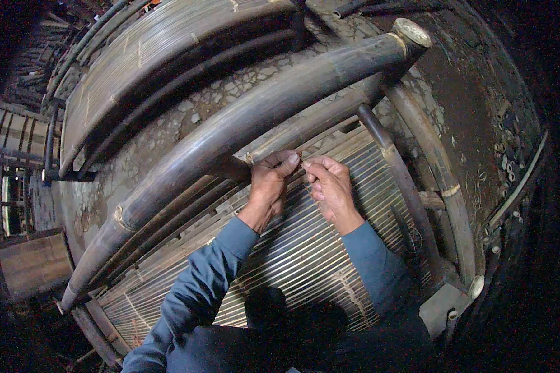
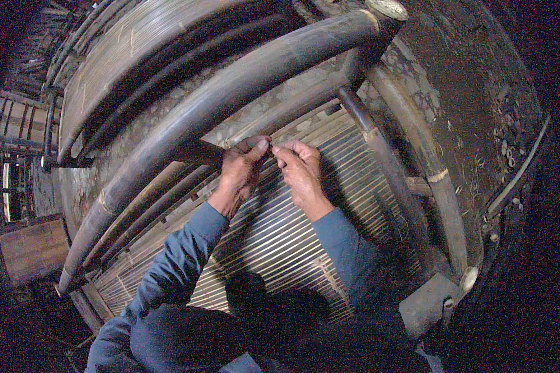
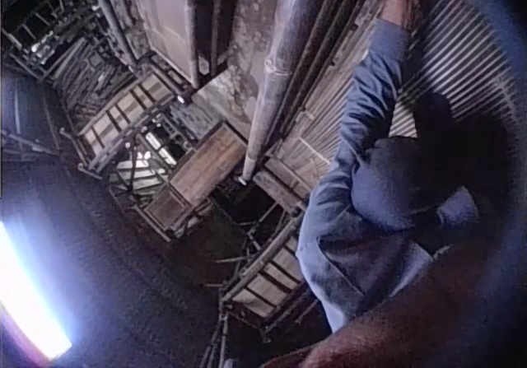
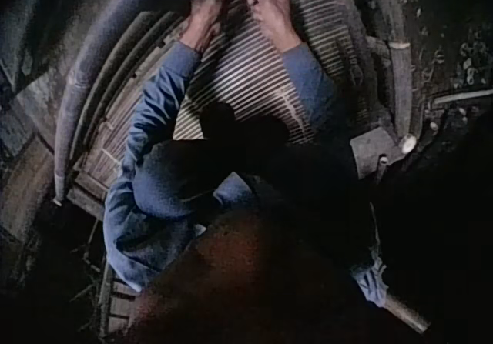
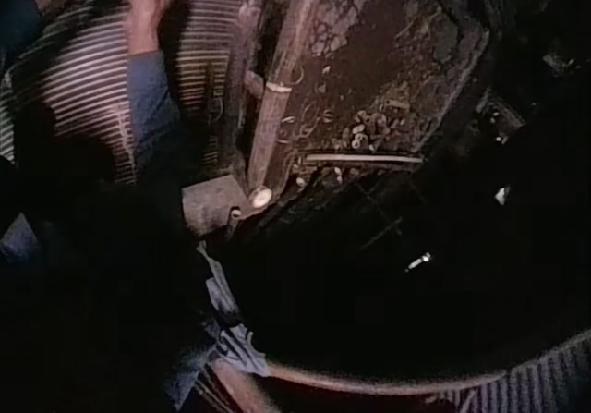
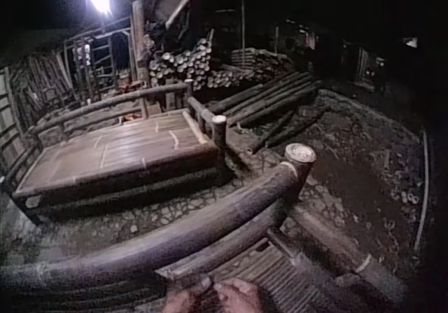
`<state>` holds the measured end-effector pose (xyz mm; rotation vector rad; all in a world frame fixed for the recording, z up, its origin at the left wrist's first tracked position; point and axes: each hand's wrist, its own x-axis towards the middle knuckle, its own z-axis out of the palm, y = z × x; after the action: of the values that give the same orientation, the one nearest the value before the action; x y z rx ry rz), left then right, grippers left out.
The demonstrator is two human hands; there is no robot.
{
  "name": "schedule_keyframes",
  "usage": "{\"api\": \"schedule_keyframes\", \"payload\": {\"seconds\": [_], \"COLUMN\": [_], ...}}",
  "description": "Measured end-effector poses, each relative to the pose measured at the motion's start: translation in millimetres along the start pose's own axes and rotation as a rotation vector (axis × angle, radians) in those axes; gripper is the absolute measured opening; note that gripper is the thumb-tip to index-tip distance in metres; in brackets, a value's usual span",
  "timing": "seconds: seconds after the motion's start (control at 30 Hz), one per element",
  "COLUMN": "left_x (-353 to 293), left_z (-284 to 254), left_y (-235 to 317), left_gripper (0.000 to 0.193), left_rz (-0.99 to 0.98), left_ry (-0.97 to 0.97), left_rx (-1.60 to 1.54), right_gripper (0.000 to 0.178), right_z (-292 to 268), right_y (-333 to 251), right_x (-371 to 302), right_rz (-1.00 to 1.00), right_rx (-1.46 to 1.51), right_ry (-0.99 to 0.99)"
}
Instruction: The person weaves thin bamboo strips into a large flat structure, using a knife to shave a piece of bamboo and then threading a wire through the weave by hand to secure it.
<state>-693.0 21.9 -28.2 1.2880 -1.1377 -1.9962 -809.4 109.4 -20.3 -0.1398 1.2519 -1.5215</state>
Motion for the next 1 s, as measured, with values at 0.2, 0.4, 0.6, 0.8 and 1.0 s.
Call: {"api": "schedule_keyframes", "payload": {"seconds": [0.2,0.4,0.6,0.8,1.0], "left_x": [-2.0,-12.5,-5.6,-0.1,0.2], "left_z": [8.0,18.1,11.9,9.1,-0.9], "left_y": [0.2,12.8,1.1,-2.5,-6.2], "left_gripper": [0.026,0.025,0.025,0.018,0.015], "left_rz": [0.057,0.1,0.074,0.138,0.107], "left_ry": [0.033,0.043,0.014,-0.031,-0.216], "left_rx": [0.006,0.069,-0.022,-0.072,-0.034], "right_gripper": [0.006,0.008,0.01,0.014,0.043], "right_z": [0.1,-2.3,4.2,-3.0,-18.8], "right_y": [3.6,11.8,8.3,15.9,7.3], "right_x": [4.6,9.6,-0.2,2.8,11.4], "right_rz": [-0.211,-0.347,-0.304,-0.303,-0.25], "right_rx": [-0.279,-0.367,-0.343,-0.337,-0.08], "right_ry": [0.029,-0.018,-0.008,-0.036,-0.289]}}
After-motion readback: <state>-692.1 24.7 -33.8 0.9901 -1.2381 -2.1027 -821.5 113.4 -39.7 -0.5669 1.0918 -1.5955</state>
